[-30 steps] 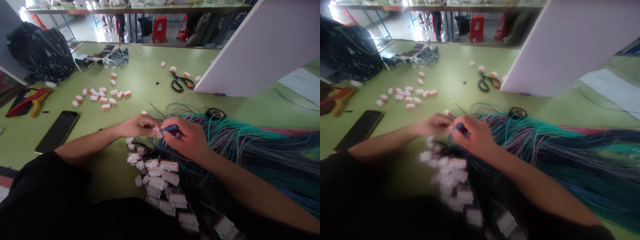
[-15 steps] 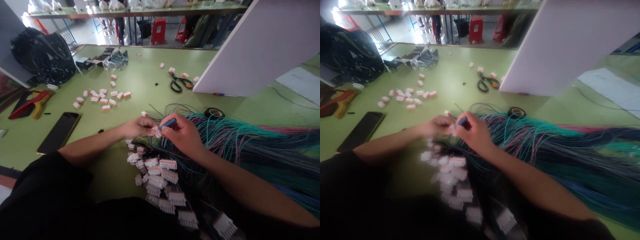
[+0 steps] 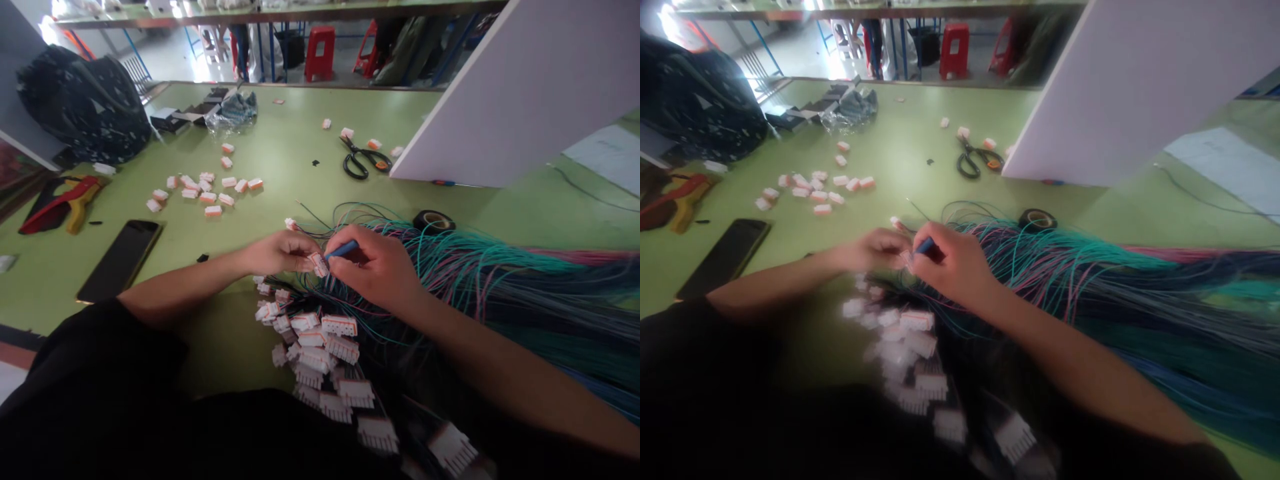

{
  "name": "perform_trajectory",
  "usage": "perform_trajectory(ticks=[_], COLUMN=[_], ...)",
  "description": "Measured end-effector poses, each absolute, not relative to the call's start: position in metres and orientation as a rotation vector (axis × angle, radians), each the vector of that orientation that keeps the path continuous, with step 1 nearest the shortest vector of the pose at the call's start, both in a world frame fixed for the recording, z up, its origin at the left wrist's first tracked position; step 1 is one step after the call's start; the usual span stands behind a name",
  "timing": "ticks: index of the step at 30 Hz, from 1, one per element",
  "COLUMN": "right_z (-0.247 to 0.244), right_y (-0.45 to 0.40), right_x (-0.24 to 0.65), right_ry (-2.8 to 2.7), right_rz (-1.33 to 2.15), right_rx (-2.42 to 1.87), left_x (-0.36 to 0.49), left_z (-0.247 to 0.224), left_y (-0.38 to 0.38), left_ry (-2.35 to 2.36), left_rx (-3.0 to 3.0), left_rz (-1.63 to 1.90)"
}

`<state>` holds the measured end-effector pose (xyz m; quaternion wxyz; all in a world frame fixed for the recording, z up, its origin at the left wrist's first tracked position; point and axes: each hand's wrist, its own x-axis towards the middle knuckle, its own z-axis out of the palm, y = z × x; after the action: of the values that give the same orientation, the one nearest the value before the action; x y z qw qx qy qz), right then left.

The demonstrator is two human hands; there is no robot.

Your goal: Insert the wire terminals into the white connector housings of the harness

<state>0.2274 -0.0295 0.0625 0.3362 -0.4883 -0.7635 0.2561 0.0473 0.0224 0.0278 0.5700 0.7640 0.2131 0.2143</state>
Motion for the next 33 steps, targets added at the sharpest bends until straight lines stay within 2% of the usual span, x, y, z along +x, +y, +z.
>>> perform_trajectory(ticks=[8, 15, 18, 22, 33], right_z=[0.053, 0.068, 0.073, 0.069, 0.047], right_y=[-0.028, -0.013, -0.009, -0.009, -0.009], right_x=[0.225, 0.244, 0.251, 0.251, 0.243], right_ry=[-1.963, -2.078, -2.267, -2.519, -2.450], right_rz=[0.689, 1.022, 0.849, 0.612, 0.545], right_rx=[-1.240, -1.229, -1.275, -1.132, -1.123], left_x=[0.048, 0.049, 0.050, 0.051, 0.050], left_z=[0.020, 0.035, 0.037, 0.035, 0.027], left_y=[0.016, 0.015, 0.014, 0.010, 0.001], left_ry=[0.601, 0.566, 0.582, 0.624, 0.775], left_rx=[1.523, 1.331, 1.309, 1.307, 1.410], left_rz=[0.519, 0.415, 0.360, 0.351, 0.469])
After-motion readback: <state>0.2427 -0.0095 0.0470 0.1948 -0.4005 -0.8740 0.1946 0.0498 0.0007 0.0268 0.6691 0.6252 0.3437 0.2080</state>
